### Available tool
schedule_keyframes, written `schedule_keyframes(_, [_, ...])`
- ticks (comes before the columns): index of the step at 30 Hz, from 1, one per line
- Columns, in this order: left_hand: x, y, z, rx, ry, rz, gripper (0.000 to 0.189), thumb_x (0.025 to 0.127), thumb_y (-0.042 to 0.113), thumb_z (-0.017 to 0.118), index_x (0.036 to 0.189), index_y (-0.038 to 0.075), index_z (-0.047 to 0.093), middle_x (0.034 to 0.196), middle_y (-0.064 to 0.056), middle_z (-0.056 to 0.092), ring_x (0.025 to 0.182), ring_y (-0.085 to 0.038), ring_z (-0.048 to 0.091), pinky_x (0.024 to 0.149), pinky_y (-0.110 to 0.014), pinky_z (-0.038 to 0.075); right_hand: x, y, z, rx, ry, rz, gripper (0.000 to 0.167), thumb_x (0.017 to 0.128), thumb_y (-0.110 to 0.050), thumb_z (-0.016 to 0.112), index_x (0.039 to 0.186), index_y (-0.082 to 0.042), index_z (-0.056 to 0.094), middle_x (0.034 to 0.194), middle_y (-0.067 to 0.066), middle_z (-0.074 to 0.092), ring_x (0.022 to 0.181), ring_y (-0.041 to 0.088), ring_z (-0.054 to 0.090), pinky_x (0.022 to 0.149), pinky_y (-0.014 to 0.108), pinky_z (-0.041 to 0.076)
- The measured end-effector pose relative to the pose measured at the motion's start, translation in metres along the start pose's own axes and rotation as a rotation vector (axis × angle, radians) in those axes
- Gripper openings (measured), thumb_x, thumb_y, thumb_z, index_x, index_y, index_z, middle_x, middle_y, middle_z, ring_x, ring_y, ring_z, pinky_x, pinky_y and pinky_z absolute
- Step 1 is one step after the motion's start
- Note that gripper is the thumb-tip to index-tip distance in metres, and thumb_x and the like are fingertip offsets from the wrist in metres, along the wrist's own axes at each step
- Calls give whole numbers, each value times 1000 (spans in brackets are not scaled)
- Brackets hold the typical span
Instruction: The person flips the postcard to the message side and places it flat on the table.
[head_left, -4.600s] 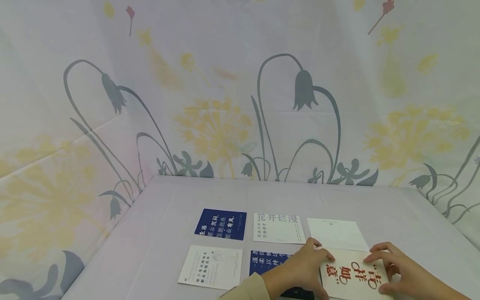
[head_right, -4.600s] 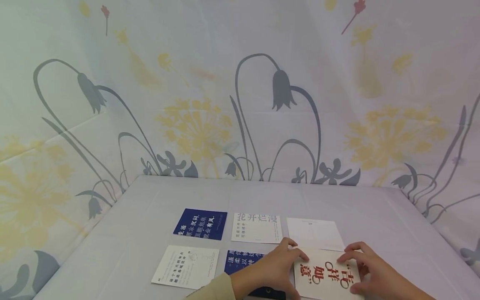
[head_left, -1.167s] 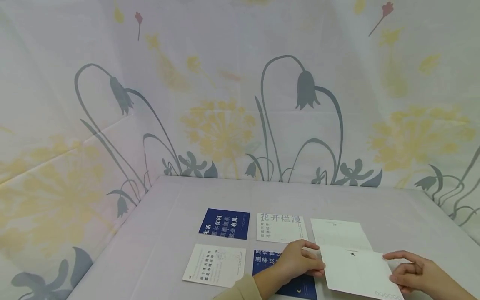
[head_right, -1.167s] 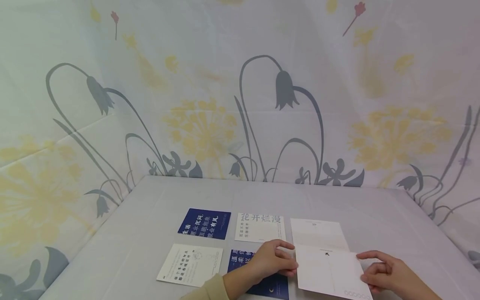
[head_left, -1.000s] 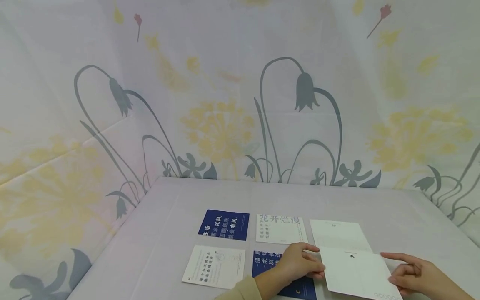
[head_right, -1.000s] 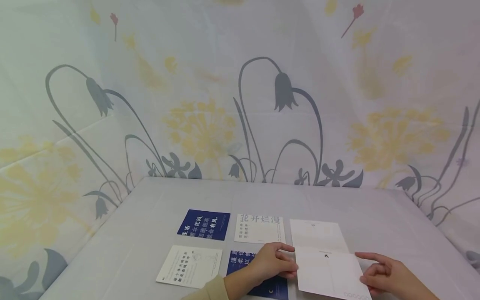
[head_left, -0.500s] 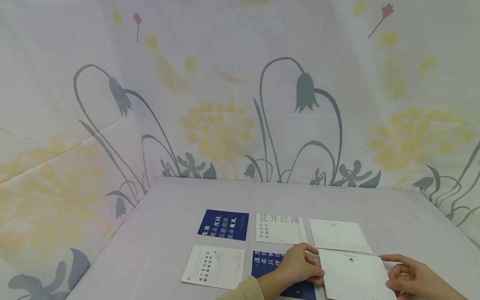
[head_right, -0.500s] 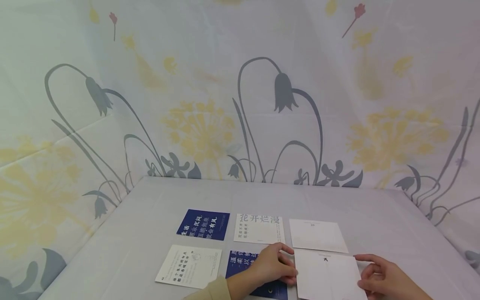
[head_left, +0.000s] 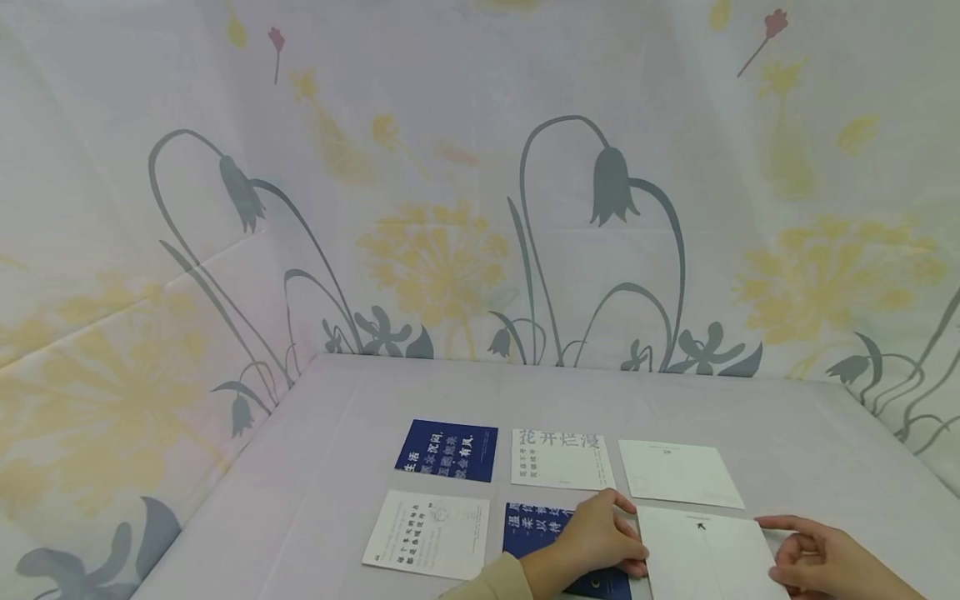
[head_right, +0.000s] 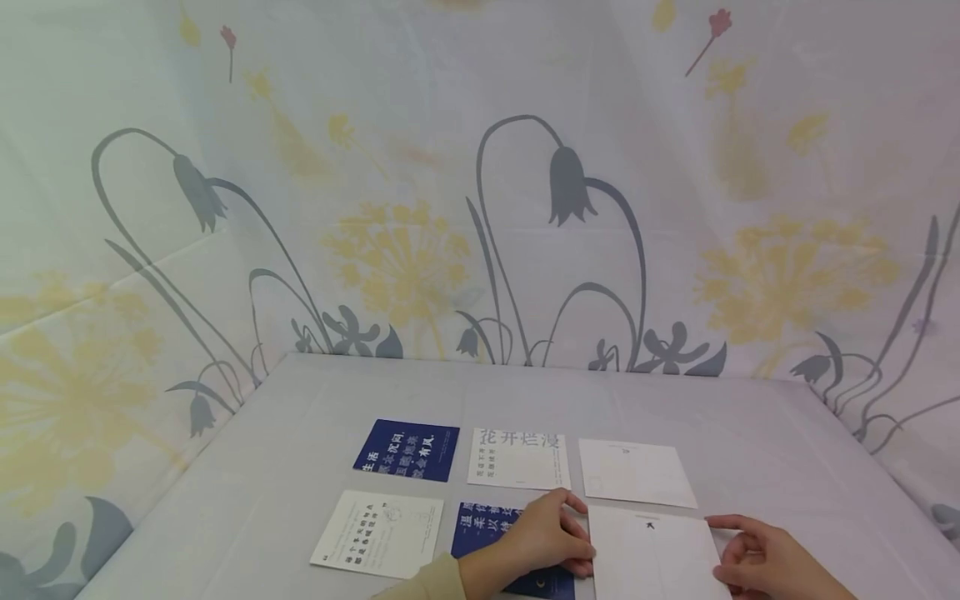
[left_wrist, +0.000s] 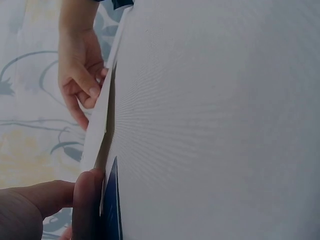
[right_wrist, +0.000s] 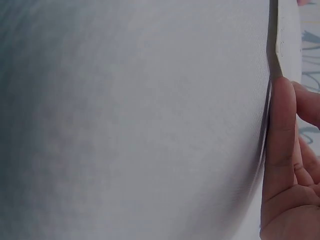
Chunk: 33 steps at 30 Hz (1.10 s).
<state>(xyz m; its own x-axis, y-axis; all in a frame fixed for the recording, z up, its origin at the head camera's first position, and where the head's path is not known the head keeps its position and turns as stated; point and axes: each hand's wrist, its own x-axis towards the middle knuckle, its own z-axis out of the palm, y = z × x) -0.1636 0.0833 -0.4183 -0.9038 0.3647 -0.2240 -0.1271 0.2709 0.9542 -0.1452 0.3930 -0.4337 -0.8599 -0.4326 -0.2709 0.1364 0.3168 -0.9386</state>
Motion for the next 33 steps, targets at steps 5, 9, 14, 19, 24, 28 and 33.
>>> schedule_keyframes(5, [0, 0, 2, 18, -1, -1, 33, 73, -9, 72, 96, 8, 55, 66, 1, 58, 53, -23, 65, 47, -27, 53, -1, -3, 4, -168, 62, 35, 66, 90, -13, 61, 125, 27, 22, 77, 6, 56, 60, 14, 54, 55, 29, 49])
schedule_keyframes(9, [0, 0, 2, 28, -7, 2, 33, 73, -8, 72, 96, 8, 55, 66, 1, 59, 53, -22, 65, 47, -27, 53, 0, -4, 5, -229, 86, 52, 68, 89, -15, 63, 124, 28, 25, 75, 6, 55, 59, 13, 52, 54, 28, 48])
schedule_keyframes(14, [1, 0, 2, 37, -8, -9, 35, 72, -9, 72, 97, 8, 54, 66, 1, 58, 53, -22, 65, 46, -27, 53, 1, -4, 6, -251, 100, 66, 70, 89, -19, 64, 124, 28, 26, 75, 6, 55, 58, 12, 50, 53, 27, 47])
schedule_keyframes(19, [3, 1, 3, 66, -2, -24, 38, 72, -8, 74, 99, 9, 54, 66, 0, 57, 52, -21, 64, 46, -27, 53, 2, -3, 7, -272, 117, 73, 72, 87, -20, 67, 124, 27, 28, 74, 4, 54, 58, 10, 49, 53, 25, 46])
schedule_keyframes(24, [4, 2, 2, 66, -6, -34, 38, 72, -7, 74, 100, 10, 54, 66, 0, 57, 53, -21, 64, 47, -27, 53, 2, -3, 7, -290, 133, 89, 75, 85, -23, 68, 125, 26, 28, 74, 4, 54, 59, 11, 49, 54, 25, 46])
schedule_keyframes(28, [4, 2, 1, 42, -26, -44, 38, 73, -6, 74, 101, 10, 55, 66, -1, 58, 55, -23, 65, 48, -28, 53, 2, -4, 8, -299, 134, 88, 78, 85, -25, 69, 125, 26, 26, 74, 4, 54, 59, 13, 51, 54, 26, 47])
schedule_keyframes(33, [3, 3, -2, -18, -56, -61, 38, 73, -7, 73, 103, 9, 55, 69, -5, 59, 58, -26, 66, 49, -29, 54, 4, -7, 13, -325, 178, 100, 75, 84, -23, 70, 126, 24, 29, 73, 3, 52, 57, 11, 47, 53, 24, 44])
